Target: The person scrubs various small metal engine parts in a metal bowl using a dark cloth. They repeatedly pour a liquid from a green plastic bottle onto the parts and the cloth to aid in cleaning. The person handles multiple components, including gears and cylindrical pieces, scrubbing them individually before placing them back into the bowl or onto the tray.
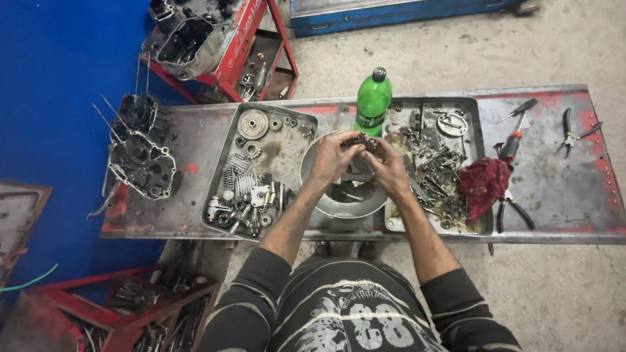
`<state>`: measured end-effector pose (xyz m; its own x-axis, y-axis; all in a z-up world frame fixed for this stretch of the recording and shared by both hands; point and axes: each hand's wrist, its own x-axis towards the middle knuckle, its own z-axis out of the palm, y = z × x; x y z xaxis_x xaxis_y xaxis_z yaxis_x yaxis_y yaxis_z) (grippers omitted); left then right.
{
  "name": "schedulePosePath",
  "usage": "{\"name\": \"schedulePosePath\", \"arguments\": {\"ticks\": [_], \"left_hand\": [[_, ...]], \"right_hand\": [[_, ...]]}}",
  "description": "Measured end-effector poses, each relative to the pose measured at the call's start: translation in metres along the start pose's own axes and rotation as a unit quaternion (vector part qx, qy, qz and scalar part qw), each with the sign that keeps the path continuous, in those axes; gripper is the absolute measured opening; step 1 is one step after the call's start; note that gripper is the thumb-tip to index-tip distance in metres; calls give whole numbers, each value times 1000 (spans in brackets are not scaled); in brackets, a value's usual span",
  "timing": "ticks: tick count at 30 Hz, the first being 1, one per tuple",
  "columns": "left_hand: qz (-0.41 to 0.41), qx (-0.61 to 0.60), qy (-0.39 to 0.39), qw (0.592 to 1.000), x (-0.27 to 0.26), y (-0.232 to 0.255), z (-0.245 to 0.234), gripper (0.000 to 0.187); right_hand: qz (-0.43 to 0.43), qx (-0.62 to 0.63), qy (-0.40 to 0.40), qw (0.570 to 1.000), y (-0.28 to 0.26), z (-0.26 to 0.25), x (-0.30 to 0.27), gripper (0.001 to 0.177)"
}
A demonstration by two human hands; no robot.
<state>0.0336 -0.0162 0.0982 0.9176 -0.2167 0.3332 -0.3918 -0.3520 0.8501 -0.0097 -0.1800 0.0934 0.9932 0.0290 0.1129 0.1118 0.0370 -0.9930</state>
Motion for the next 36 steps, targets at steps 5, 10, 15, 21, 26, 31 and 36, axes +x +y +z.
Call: {"name": "schedulePosePath", "arguments": {"ticks": [5,10,15,21,26,31,36], "left_hand": [[22,-23,-3,999,-5,13,-9,30],[41,-5,-23,999,-3,26,-26,31],[63,22,-28,997,0,29,-30,26],[133,28,9,991,17,81,-52,28],[99,56,-13,993,-7,49,-34,29],[-71,-27,-54,996,-56,-47,-4,27],[-188,-121,-34,974,-110,-97,-8,35]], "right_hand": [[-68,-112,12,991,0,-5,5,33],[-185,-235,15,954,8,-12,9,33],[-257,-337,54,904,-15,-7,6,27],[-329,-404,103,847,-44,-8,16,21],[-265,-437,125,850,-60,23,-14,15],[74,-483,-8,872,33,33,-21,19],[140,-368,-73,916,45,61,-43,28]]}}
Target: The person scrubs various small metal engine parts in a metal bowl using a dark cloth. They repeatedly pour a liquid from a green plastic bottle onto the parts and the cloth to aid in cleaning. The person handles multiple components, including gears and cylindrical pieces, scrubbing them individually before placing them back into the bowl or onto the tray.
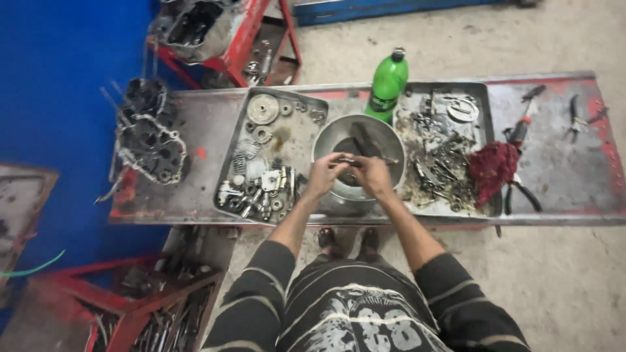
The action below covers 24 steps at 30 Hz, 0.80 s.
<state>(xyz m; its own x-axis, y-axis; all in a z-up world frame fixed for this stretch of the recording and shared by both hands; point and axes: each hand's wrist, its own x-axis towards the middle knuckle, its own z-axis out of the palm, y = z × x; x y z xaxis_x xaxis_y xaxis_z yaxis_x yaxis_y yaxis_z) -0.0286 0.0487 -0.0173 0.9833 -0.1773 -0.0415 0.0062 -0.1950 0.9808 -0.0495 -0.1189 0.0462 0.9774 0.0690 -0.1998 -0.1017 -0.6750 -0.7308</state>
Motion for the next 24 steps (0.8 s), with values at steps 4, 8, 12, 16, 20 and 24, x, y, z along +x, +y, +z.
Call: {"name": "schedulePosePath", "arguments": {"ticks": [4,8,12,16,20,24], "left_hand": [[-106,-10,92,990,-25,31,-33,40],[-231,-155,366,888,-35,-26,-84,27],[-370,-223,464,774,-25,-181,-147,42],[-364,-13,458,811,-41,-150,-114,18],[2,220,447,867,-28,-18,-25,16],[5,119,141,983,2,29,76,20]], "right_hand": [[-25,0,21,999,-26,35,21,30],[-44,28,-24,998,-48,53,18,31],[-44,42,-94,994,-42,75,15,25],[-37,38,-98,994,-31,65,9,24],[-58,50,6,997,5,43,11,20],[-14,58,155,986,48,-21,-3,16]]}}
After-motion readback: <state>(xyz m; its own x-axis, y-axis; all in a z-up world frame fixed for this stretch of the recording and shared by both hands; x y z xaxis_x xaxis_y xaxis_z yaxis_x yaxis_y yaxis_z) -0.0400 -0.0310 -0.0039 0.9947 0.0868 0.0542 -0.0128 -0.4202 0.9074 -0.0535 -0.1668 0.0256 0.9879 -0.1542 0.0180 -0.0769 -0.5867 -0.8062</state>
